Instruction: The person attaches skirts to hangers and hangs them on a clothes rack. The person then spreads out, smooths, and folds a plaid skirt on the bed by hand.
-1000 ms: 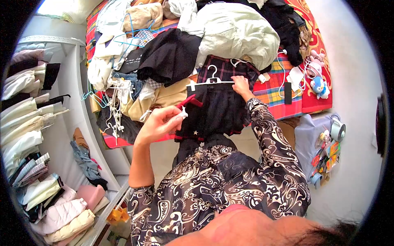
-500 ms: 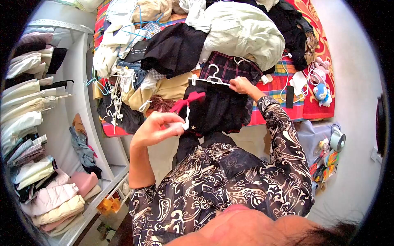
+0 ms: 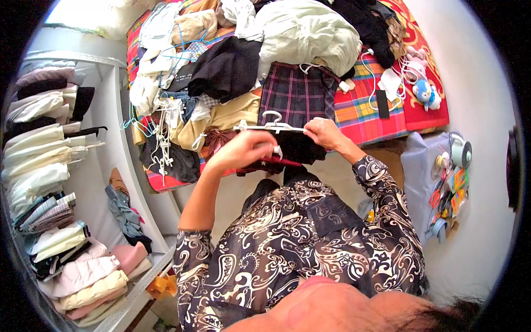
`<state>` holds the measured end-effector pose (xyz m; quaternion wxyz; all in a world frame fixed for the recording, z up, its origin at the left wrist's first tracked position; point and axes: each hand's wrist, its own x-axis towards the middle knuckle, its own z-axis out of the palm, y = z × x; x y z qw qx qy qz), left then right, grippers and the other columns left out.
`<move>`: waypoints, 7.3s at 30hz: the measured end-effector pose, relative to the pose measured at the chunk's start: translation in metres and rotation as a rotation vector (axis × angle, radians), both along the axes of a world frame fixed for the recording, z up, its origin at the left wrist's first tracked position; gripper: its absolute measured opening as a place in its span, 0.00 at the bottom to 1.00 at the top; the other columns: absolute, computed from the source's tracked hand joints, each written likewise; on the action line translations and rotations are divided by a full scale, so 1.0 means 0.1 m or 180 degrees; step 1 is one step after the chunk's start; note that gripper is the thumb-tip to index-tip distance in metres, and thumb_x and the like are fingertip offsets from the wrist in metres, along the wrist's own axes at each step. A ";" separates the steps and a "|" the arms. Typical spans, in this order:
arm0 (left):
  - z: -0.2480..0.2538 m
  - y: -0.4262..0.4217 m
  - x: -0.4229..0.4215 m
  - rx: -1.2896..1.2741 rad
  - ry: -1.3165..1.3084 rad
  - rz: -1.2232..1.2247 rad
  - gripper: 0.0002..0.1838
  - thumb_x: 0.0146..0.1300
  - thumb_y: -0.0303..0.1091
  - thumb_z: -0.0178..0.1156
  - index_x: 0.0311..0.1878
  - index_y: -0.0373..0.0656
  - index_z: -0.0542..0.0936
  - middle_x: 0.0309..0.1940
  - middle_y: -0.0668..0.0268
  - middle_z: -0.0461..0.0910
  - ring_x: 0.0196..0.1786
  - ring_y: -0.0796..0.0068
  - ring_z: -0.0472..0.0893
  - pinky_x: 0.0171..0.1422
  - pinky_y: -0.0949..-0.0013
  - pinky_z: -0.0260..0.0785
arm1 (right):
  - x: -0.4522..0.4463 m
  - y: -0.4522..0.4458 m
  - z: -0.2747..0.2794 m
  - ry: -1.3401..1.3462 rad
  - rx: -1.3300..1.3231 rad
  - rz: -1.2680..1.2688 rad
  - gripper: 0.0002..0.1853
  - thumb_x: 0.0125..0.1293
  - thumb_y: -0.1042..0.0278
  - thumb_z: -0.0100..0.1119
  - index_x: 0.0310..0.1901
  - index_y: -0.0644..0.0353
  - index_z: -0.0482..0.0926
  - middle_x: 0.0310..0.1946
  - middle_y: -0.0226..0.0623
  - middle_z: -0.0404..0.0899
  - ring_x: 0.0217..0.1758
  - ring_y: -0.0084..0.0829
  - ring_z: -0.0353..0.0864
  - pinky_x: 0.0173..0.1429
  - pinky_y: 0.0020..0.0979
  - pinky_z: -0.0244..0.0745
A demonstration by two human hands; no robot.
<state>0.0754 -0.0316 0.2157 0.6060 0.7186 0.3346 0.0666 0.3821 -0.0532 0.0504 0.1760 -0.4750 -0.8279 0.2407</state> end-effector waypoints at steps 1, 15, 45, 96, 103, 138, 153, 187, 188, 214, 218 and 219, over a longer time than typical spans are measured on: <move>-0.07 -0.04 -0.05 0.0111 -0.0053 0.0057 0.09 0.71 0.31 0.58 0.46 0.35 0.81 0.32 0.67 0.82 0.37 0.80 0.80 0.45 0.71 0.74 | -0.09 -0.14 0.17 -0.0006 0.0080 0.0078 0.09 0.66 0.61 0.62 0.34 0.57 0.81 0.30 0.39 0.81 0.39 0.44 0.82 0.42 0.44 0.79; -0.57 0.37 -0.26 -0.0558 -0.0480 0.0430 0.12 0.72 0.34 0.60 0.53 0.39 0.82 0.37 0.71 0.83 0.35 0.87 0.75 0.37 0.79 0.68 | -0.34 -0.34 0.53 0.0112 0.0239 0.0523 0.08 0.64 0.63 0.64 0.33 0.57 0.81 0.29 0.39 0.79 0.38 0.43 0.82 0.42 0.42 0.77; 0.05 0.26 -0.02 0.0894 -0.0743 0.0964 0.12 0.71 0.28 0.55 0.54 0.35 0.81 0.40 0.62 0.87 0.45 0.77 0.83 0.54 0.72 0.76 | -0.22 0.07 1.45 0.0484 0.0686 0.0459 0.09 0.64 0.63 0.66 0.35 0.61 0.83 0.28 0.41 0.80 0.33 0.43 0.82 0.38 0.40 0.75; 0.24 -0.09 -0.28 0.1802 -0.0048 0.1715 0.21 0.66 0.28 0.62 0.62 0.40 0.76 0.33 0.64 0.84 0.33 0.80 0.79 0.39 0.71 0.72 | -1.05 -0.14 1.67 0.2349 -0.0462 -0.1137 0.11 0.72 0.64 0.62 0.47 0.64 0.80 0.24 0.36 0.84 0.24 0.21 0.84 0.28 0.25 0.77; 0.19 -0.02 -0.26 0.1822 -0.0065 0.1862 0.20 0.63 0.29 0.61 0.59 0.38 0.77 0.32 0.56 0.85 0.32 0.68 0.85 0.40 0.65 0.76 | -1.04 0.13 1.56 0.1521 0.0172 -0.0898 0.12 0.72 0.65 0.61 0.48 0.64 0.79 0.26 0.38 0.85 0.29 0.22 0.85 0.33 0.26 0.77; 1.47 -0.77 -0.59 0.2436 -0.0416 0.2683 0.16 0.65 0.32 0.64 0.55 0.40 0.82 0.29 0.59 0.84 0.30 0.76 0.82 0.38 0.68 0.74 | -1.12 -0.24 2.38 0.2578 -0.0293 0.0586 0.11 0.68 0.73 0.63 0.50 0.66 0.82 0.43 0.43 0.84 0.43 0.28 0.84 0.47 0.29 0.78; 1.69 -2.46 -2.05 0.2553 0.0464 0.4107 0.16 0.65 0.29 0.64 0.55 0.37 0.80 0.30 0.58 0.81 0.29 0.76 0.75 0.37 0.68 0.69 | -2.92 -0.43 3.15 0.2290 0.1639 0.1827 0.08 0.61 0.83 0.64 0.42 0.66 0.82 0.42 0.44 0.84 0.44 0.42 0.84 0.51 0.36 0.77; 1.73 -3.27 -6.23 0.2551 0.0993 0.4356 0.17 0.64 0.28 0.66 0.56 0.38 0.81 0.37 0.60 0.86 0.37 0.73 0.83 0.42 0.68 0.74 | -7.50 -0.39 3.24 0.1822 0.1174 0.3731 0.06 0.60 0.68 0.71 0.33 0.60 0.85 0.26 0.37 0.76 0.27 0.40 0.78 0.30 0.39 0.74; 1.80 -3.15 -6.33 0.2574 0.1002 0.4331 0.17 0.64 0.28 0.66 0.56 0.38 0.81 0.37 0.60 0.86 0.37 0.73 0.83 0.42 0.68 0.74 | -7.57 -0.30 3.27 0.1861 0.1267 0.3657 0.06 0.59 0.69 0.71 0.32 0.61 0.85 0.26 0.37 0.76 0.26 0.39 0.78 0.30 0.39 0.74; 2.26 0.57 -9.12 0.2174 -0.1538 0.3885 0.42 0.66 0.32 0.64 0.78 0.41 0.53 0.67 0.55 0.70 0.62 0.69 0.75 0.59 0.67 0.72 | -8.24 0.61 3.18 0.1160 0.1692 0.1669 0.05 0.59 0.73 0.70 0.32 0.63 0.83 0.25 0.38 0.72 0.28 0.39 0.77 0.32 0.38 0.72; 1.96 0.61 -9.84 0.2896 -0.1220 0.5299 0.41 0.63 0.28 0.64 0.76 0.38 0.55 0.54 0.56 0.74 0.53 0.67 0.76 0.59 0.66 0.71 | -8.34 0.66 3.11 0.1220 0.1674 0.1571 0.05 0.59 0.73 0.70 0.31 0.63 0.83 0.25 0.38 0.72 0.28 0.39 0.77 0.32 0.38 0.71; 2.06 0.37 -9.75 0.3002 -0.1302 0.5531 0.40 0.63 0.27 0.63 0.76 0.40 0.56 0.51 0.57 0.74 0.50 0.69 0.75 0.56 0.67 0.71 | -8.35 0.67 3.09 0.1238 0.1625 0.1530 0.05 0.59 0.73 0.70 0.31 0.64 0.82 0.25 0.38 0.72 0.28 0.39 0.77 0.32 0.38 0.71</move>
